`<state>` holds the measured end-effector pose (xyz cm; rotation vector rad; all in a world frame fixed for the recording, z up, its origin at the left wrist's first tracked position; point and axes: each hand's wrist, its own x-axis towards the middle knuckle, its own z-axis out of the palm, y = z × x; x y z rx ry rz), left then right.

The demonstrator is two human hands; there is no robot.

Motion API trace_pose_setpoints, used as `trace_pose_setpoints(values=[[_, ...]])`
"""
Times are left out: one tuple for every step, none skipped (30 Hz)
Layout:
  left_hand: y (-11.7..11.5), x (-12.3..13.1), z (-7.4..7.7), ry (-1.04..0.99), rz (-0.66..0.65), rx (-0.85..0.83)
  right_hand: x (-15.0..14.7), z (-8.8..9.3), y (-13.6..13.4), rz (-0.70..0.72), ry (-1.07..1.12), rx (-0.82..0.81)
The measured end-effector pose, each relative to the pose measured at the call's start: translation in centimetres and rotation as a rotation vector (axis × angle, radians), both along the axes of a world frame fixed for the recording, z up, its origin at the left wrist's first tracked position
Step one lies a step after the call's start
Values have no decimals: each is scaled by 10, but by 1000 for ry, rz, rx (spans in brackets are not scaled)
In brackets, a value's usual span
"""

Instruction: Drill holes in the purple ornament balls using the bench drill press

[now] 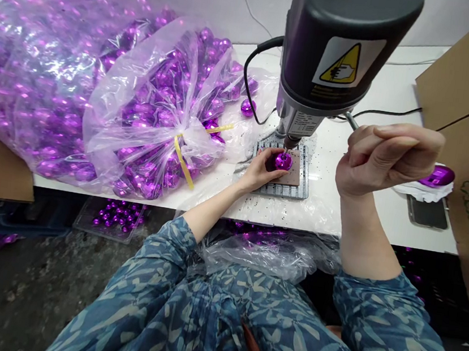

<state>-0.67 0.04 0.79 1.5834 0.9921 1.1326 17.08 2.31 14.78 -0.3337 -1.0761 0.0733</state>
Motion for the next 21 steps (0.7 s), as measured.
trace_pose_setpoints(values=[[0,0,1,11,7,-2,1,-2,1,-15,-7,5],[-1,0,1,21,15,-5,2,-3,3,-33,-13,7],[-1,0,1,29,20,-8,3,-5,4,-50,-21,7],[0,0,1,33,21,-11,3,-6,5,-65,-29,6],[0,0,1,35,19,-12,4,-8,6,-77,-39,5],[0,0,1,34,19,-14,5,-10,7,-86,-48,3],[0,1,1,33,19,-16,5,-12,7,-92,-57,-1],[1,1,1,33,21,-17,5,-14,6,-95,-65,-6],[1,1,1,34,22,-17,5,-15,4,-96,-73,-12],[1,1,1,34,23,-18,4,-17,2,-94,-81,-18],[1,1,1,33,23,-20,4,-17,-1,-90,-88,-24],[0,1,1,30,23,-21,2,-15,-4,-83,-94,-32],[0,1,1,27,23,-23,1,-12,-7,-76,-97,-40],[0,1,1,25,22,-26,-1,-6,-10,-67,-97,-50],[0,2,1,27,23,-31,-3,3,-12,-59,-90,-63],[0,3,2,29,28,-39,-5,15,-14,-51,-82,-81],[-1,5,3,29,41,-49,-8,28,-14,-41,-69,-98],[-1,7,4,29,64,-61,-10,42,-13,-26,-56,-123],[-3,10,7,30,103,-74,-12,57,-11,-1,-62,-156],[-5,12,10,34,163,-83,-13,70,-7,31,-71,-203],[-10,13,15,46,242,-86,-14,82,-3,59,-73,-240]])
